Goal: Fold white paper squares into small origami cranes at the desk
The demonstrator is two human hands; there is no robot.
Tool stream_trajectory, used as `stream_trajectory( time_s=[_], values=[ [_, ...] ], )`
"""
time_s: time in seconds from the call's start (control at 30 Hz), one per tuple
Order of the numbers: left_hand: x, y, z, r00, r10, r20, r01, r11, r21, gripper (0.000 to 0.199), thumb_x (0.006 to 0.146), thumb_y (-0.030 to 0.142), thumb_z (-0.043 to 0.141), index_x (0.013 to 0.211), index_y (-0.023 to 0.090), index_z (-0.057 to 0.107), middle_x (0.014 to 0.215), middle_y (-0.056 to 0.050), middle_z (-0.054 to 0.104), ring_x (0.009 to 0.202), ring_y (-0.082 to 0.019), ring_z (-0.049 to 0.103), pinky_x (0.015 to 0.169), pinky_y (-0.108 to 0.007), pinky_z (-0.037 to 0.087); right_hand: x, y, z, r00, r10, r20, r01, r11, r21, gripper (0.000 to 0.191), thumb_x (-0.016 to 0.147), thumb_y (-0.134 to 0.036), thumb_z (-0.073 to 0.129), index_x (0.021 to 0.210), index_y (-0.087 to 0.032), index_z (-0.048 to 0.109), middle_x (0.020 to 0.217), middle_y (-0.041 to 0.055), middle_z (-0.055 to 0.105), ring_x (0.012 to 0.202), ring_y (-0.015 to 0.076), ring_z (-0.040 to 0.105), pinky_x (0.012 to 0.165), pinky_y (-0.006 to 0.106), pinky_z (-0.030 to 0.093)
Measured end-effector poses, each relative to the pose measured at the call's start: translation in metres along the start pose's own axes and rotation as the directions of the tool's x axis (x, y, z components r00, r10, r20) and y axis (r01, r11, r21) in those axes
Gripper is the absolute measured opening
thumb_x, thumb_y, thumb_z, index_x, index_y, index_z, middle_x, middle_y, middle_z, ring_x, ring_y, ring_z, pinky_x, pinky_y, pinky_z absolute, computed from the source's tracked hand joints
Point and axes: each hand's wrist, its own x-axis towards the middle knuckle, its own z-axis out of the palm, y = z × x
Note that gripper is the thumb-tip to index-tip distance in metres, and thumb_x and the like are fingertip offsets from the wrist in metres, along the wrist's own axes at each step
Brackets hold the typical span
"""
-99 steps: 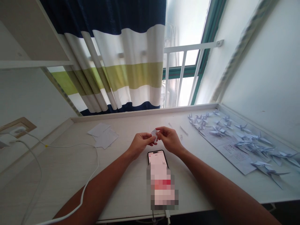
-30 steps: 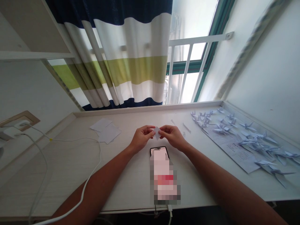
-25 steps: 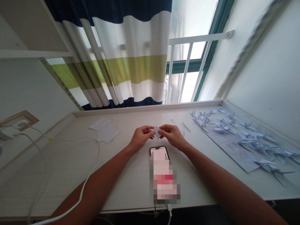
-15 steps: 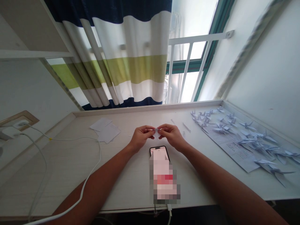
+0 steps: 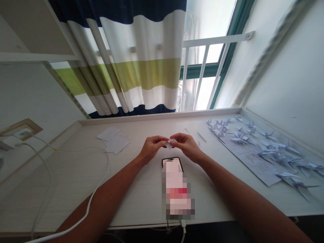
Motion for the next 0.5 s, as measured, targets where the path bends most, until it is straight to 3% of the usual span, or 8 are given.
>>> stream_trajectory(
  time_s=[0.33,0.5],
  values=[
    [0.0005,-0.0012,0.0023,0.998,0.056,-0.013,-0.055,0.998,0.017,0.03,0.075,0.035,0.083,0.095,0.014,0.076,0.079,-0.005,0.076,0.07,-0.016,0.068,0.068,-0.031,0.058,-0.0013,-0.001,-0.0004,0.999,-0.034,-0.001,0.033,0.993,-0.111,0.041,0.07,-0.046,0.086,0.096,-0.016,0.077,0.085,0.0077,0.076,0.075,0.0191,0.068,0.074,0.036,0.056],
    [0.002,-0.0029,-0.0011,0.999,0.032,-0.037,-0.03,0.999,0.041,0.033,0.076,0.041,0.081,0.096,0.014,0.079,0.085,-0.008,0.078,0.071,-0.018,0.069,0.068,-0.032,0.059,-0.0007,0.0014,-0.0021,0.998,-0.066,-0.019,0.062,0.985,-0.159,0.041,0.073,-0.047,0.083,0.1,-0.017,0.076,0.084,0.0066,0.076,0.071,0.0176,0.067,0.07,0.035,0.057]
  ],
)
